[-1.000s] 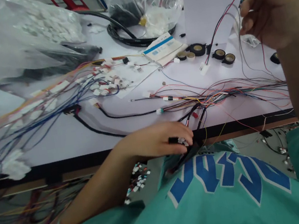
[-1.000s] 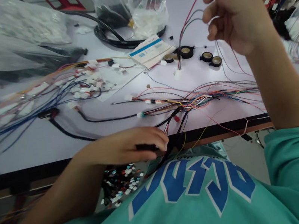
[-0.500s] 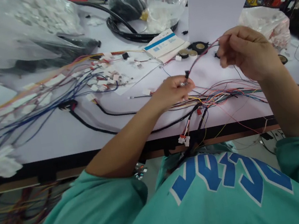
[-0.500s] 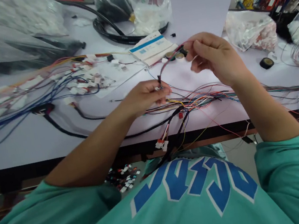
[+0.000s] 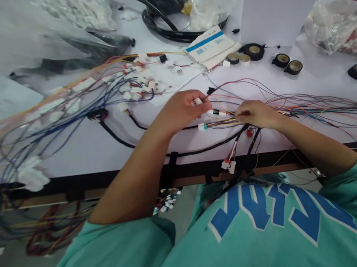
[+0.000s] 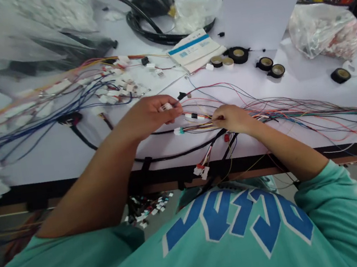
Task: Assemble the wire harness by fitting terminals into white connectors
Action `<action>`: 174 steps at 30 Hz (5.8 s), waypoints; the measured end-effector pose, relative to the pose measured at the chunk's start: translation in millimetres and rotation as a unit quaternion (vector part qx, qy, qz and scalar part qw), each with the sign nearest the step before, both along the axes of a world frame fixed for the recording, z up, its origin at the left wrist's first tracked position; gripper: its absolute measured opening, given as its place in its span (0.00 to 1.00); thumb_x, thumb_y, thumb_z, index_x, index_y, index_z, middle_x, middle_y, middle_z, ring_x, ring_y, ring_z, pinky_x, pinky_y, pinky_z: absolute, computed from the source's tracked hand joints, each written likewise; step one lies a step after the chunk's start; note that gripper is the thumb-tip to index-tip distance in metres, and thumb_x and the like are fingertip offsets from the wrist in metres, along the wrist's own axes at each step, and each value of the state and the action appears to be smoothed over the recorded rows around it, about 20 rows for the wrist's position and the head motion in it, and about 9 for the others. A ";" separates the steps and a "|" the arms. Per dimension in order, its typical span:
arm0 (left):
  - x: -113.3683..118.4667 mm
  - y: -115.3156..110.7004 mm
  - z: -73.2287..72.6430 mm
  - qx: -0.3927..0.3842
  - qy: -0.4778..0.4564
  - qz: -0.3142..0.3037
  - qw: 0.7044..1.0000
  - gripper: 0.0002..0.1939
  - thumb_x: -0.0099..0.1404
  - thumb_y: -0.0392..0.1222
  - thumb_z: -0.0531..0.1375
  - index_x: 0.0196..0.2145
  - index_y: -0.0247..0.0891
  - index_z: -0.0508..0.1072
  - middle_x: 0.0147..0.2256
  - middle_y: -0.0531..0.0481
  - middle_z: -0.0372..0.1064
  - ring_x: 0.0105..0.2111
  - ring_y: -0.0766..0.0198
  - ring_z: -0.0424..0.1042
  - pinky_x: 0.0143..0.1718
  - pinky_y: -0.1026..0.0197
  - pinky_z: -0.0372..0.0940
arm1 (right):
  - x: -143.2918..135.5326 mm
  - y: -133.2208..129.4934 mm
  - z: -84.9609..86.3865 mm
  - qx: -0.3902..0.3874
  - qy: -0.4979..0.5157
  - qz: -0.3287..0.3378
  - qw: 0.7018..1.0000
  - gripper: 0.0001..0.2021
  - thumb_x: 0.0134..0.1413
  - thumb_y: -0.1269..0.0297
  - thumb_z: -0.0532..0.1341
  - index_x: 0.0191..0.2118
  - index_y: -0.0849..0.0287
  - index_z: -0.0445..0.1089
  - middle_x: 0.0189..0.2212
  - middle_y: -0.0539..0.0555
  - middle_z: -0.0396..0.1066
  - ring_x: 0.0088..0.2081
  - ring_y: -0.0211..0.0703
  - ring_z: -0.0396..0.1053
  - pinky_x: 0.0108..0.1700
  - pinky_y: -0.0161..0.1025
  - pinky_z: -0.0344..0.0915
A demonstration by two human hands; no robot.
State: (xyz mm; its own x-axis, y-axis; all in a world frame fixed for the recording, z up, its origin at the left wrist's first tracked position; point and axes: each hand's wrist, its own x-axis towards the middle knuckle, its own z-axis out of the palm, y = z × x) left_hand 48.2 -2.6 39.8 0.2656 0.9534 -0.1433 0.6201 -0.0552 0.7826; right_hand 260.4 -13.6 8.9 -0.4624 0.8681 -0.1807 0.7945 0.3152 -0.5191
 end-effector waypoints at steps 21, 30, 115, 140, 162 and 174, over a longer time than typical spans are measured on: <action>-15.5 -0.3 -30.9 0.065 0.231 -0.234 0.942 0.08 0.55 0.47 0.54 0.26 0.39 0.64 0.28 0.52 0.66 0.32 0.61 0.66 0.34 0.63 0.58 | 32.4 3.6 16.1 -0.111 0.163 0.037 0.980 0.13 0.51 0.55 0.56 0.29 0.61 0.69 0.23 0.47 0.65 0.26 0.33 0.60 0.31 0.32 0.55; -15.9 1.1 -24.8 0.032 0.123 -0.148 0.981 0.07 0.50 0.44 0.52 0.26 0.38 0.65 0.25 0.54 0.65 0.28 0.64 0.65 0.32 0.63 0.59 | 46.9 -3.2 21.8 0.048 0.057 0.146 0.987 0.17 0.56 0.71 0.51 0.46 0.56 0.73 0.40 0.53 0.76 0.41 0.38 0.71 0.42 0.34 0.63; 19.9 -33.5 -17.7 0.113 -0.094 -0.030 0.989 0.09 0.57 0.42 0.53 0.24 0.36 0.68 0.26 0.53 0.70 0.28 0.67 0.66 0.34 0.64 0.62 | -18.1 -8.0 16.2 -0.241 0.419 -0.093 0.870 0.11 0.38 0.63 0.65 0.31 0.63 0.70 0.19 0.44 0.65 0.20 0.26 0.58 0.21 0.27 0.56; 22.1 -32.5 -27.1 0.078 -0.182 -0.012 0.980 0.09 0.56 0.44 0.55 0.23 0.37 0.65 0.22 0.55 0.64 0.25 0.68 0.63 0.30 0.64 0.62 | -29.5 -14.7 13.1 -0.200 0.371 -0.144 0.895 0.04 0.40 0.72 0.54 0.20 0.59 0.62 0.10 0.41 0.58 0.12 0.28 0.56 0.14 0.26 0.52; 24.1 -31.0 -42.1 0.172 -0.209 0.003 0.963 0.07 0.57 0.42 0.55 0.23 0.39 0.64 0.23 0.53 0.63 0.26 0.66 0.63 0.31 0.62 0.63 | -41.2 -13.6 7.9 -0.199 0.424 -0.216 0.857 0.06 0.36 0.76 0.53 0.16 0.59 0.60 0.07 0.40 0.56 0.09 0.26 0.50 0.12 0.26 0.46; 22.4 -28.5 -40.1 0.232 -0.106 0.014 0.967 0.08 0.62 0.43 0.52 0.31 0.40 0.69 0.32 0.49 0.69 0.34 0.62 0.67 0.40 0.57 0.64 | -26.7 -5.8 4.2 -0.286 0.508 -0.169 0.794 0.03 0.41 0.73 0.57 0.23 0.60 0.61 0.13 0.43 0.63 0.10 0.24 0.51 0.10 0.24 0.43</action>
